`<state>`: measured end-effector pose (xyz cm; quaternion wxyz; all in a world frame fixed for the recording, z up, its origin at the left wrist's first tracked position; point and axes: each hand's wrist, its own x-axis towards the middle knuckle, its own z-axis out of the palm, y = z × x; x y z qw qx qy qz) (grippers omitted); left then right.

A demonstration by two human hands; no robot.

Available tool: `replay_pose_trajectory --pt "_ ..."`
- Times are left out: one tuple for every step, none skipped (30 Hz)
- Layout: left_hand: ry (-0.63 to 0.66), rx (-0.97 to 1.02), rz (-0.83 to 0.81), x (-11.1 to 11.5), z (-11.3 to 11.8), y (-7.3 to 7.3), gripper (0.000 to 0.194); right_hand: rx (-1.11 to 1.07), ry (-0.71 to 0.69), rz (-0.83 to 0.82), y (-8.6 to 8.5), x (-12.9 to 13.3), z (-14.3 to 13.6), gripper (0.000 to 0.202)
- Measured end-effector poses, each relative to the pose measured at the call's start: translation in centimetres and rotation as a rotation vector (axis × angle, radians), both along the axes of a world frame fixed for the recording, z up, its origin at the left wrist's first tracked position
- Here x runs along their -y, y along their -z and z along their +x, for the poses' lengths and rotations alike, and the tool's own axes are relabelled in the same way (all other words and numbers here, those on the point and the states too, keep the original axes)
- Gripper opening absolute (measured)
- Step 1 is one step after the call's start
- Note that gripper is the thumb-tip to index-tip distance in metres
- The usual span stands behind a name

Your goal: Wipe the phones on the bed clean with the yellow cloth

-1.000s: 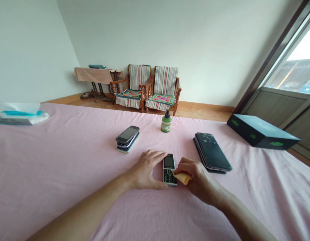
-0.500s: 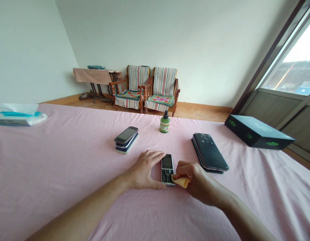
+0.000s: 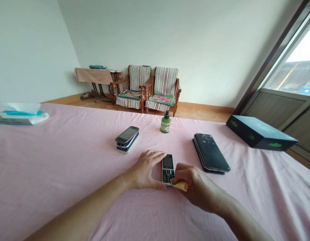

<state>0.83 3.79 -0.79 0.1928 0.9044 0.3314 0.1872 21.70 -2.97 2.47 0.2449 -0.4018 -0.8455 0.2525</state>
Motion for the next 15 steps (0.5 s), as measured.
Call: replay_pose_trajectory --pt "-0.002 0.008 0.002 0.0 0.0 0.1 0.095 0.001 0.003 0.036 0.1 0.0 -0.2 0.027" --pt "-0.005 0.018 0.005 -0.1 0.0 0.1 0.095 0.001 0.004 0.070 0.3 0.1 -0.5 0.026" --pt "-0.009 0.027 0.008 -0.1 0.0 0.2 0.094 -0.002 0.002 0.098 0.4 0.1 -0.7 0.026" --pt "-0.010 0.031 0.010 -0.1 0.0 0.3 0.094 -0.006 -0.001 0.117 0.6 0.1 -0.8 0.025" --pt "-0.010 0.032 0.011 -0.1 0.0 0.3 0.094 -0.010 -0.002 0.127 0.7 0.0 -0.9 0.025" --pt "-0.009 0.029 0.011 -0.1 0.0 0.3 0.095 -0.014 0.001 0.130 0.8 0.0 -0.8 0.025" --pt "-0.007 0.023 0.012 -0.1 0.0 0.3 0.095 -0.019 0.009 0.128 0.8 -0.1 -0.8 0.026" --pt "-0.005 0.015 0.013 -0.1 0.0 0.3 0.095 -0.025 0.021 0.125 0.9 -0.2 -0.7 0.027" --pt "-0.004 0.005 0.013 -0.1 0.0 0.3 0.095 -0.032 0.037 0.124 1.0 -0.4 -0.6 0.028" --pt "-0.004 -0.002 0.013 -0.1 0.0 0.3 0.095 -0.039 0.053 0.128 1.1 -0.5 -0.6 0.029" --pt "-0.004 -0.006 0.013 -0.1 0.0 0.3 0.095 -0.044 0.070 0.136 1.2 -0.7 -0.5 0.028" --pt "-0.003 -0.007 0.012 -0.1 0.0 0.3 0.095 -0.046 0.083 0.145 1.4 -0.8 -0.5 0.028" --pt "-0.002 -0.004 0.013 -0.1 0.0 0.2 0.094 -0.044 0.093 0.154 1.4 -0.9 -0.6 0.027" --pt "-0.001 0.003 0.017 -0.1 0.0 0.2 0.094 -0.038 0.097 0.164 1.5 -1.0 -0.6 0.027" --pt "0.000 0.010 0.021 -0.1 0.0 0.2 0.093 -0.027 0.093 0.171 1.4 -0.9 -0.7 0.027"
